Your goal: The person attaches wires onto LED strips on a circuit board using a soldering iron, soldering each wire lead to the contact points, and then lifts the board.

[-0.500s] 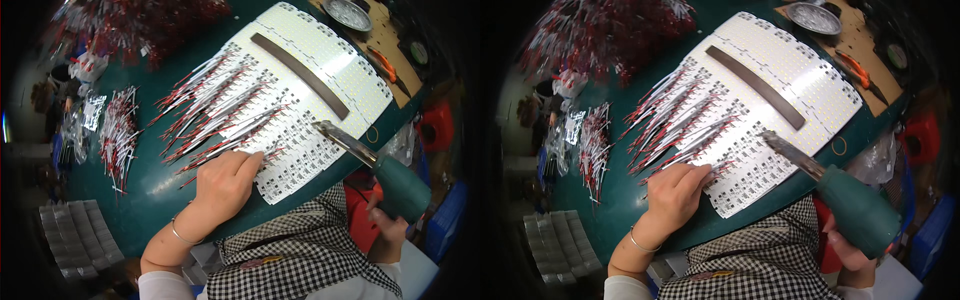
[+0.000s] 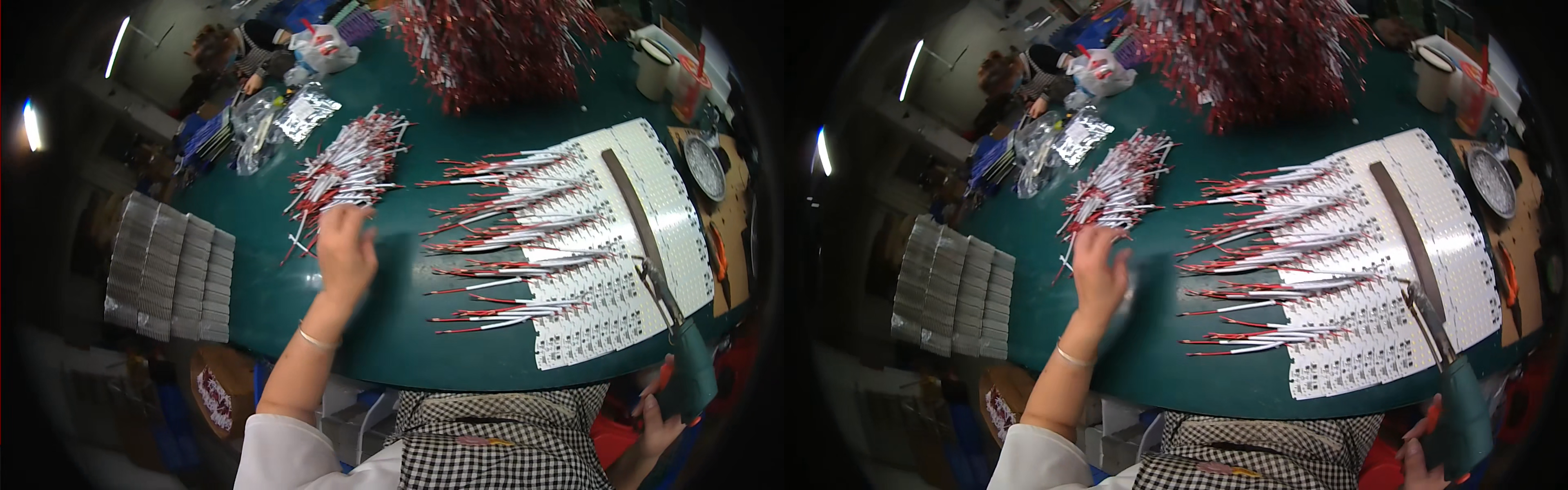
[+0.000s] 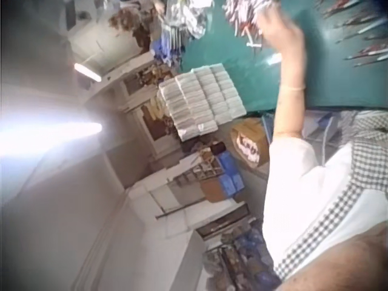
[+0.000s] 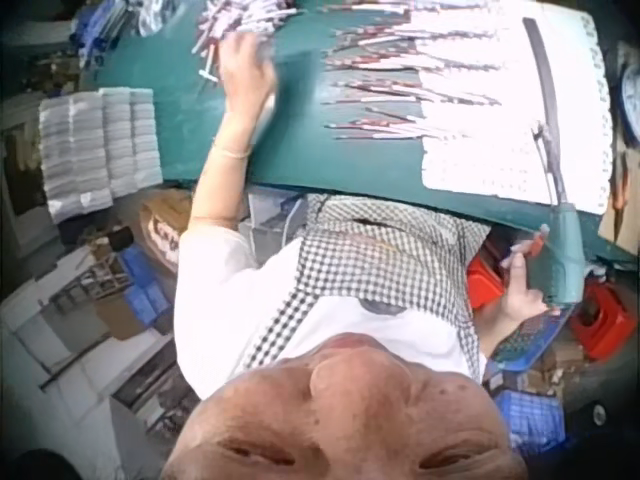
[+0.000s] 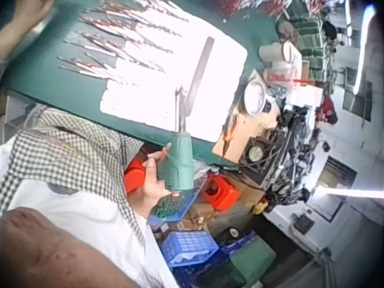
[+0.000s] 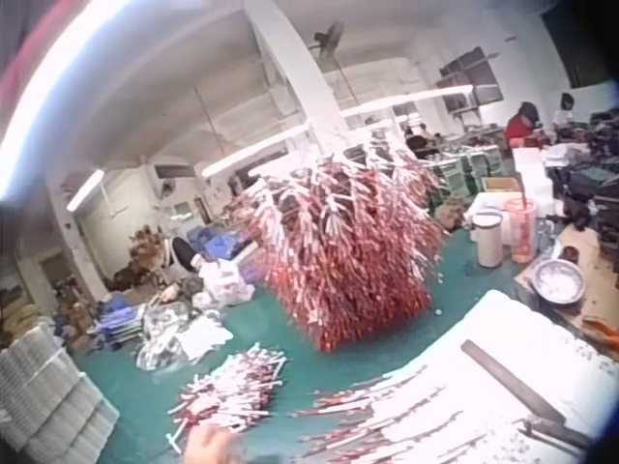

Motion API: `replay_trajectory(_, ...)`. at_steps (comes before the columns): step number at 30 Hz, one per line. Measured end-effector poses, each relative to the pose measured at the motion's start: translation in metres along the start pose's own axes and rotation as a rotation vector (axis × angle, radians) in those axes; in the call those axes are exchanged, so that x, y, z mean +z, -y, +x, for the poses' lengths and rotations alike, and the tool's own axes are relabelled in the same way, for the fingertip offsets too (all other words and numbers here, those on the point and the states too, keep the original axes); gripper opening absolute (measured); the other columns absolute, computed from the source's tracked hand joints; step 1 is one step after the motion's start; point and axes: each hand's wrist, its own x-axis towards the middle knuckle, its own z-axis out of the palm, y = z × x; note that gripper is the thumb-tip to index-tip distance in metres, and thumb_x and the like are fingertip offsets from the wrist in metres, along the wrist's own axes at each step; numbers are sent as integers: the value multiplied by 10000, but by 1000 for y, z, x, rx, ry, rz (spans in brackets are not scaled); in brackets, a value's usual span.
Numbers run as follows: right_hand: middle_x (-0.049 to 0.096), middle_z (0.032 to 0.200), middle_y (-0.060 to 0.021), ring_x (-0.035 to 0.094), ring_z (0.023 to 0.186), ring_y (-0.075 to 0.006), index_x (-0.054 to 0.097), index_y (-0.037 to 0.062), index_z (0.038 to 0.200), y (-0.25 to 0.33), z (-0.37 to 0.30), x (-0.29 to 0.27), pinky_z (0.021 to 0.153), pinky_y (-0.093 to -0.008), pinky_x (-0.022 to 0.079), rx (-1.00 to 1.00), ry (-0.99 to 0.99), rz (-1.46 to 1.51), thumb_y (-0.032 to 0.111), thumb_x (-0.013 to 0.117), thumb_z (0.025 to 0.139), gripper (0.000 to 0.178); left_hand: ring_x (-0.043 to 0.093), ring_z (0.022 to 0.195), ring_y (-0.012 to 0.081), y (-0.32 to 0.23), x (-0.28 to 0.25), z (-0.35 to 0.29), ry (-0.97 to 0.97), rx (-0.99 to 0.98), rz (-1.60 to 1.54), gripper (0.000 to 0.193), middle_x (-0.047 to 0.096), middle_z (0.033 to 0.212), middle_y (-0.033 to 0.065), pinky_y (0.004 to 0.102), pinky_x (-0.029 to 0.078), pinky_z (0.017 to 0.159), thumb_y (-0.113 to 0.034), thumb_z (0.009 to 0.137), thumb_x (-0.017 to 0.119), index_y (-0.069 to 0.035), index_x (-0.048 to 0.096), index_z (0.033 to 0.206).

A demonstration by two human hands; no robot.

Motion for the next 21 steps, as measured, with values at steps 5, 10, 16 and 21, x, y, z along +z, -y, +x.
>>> replay_trajectory(5,507,1334,-248,558,706,-108,391,-112,1352,-5,-3,-4,423,-189,452,36,73,15,-10,601,794,605,478,1103,350,94,12,16,-87,-241,272,470,515,1189,149,457,412,920,-178,727,794,-44,609,1138)
replay_trajectory(10,497,1340,-253,565,710,-117,382,-104,1352,-14,-6,0,425,-192,468,45,74,25,-22,600,794,605,469,1121,337,138,34,22,101,-296,207,515,523,1201,116,480,400,908,-326,749,787,-85,601,1164)
replay_trajectory(16,518,1302,-244,574,712,-135,381,-96,1346,-1,-3,11,428,-202,485,60,21,62,-33,612,775,620,547,1005,341,148,35,35,135,-200,-51,348,622,1083,124,433,436,877,-211,771,759,-42,647,1054)
replay_trajectory(21,561,1239,-229,592,655,-153,433,-110,1294,13,5,24,435,-237,496,142,10,130,-48,630,736,596,662,968,247,148,22,45,184,-193,-253,275,722,1034,105,330,505,868,-119,669,829,-41,750,921)
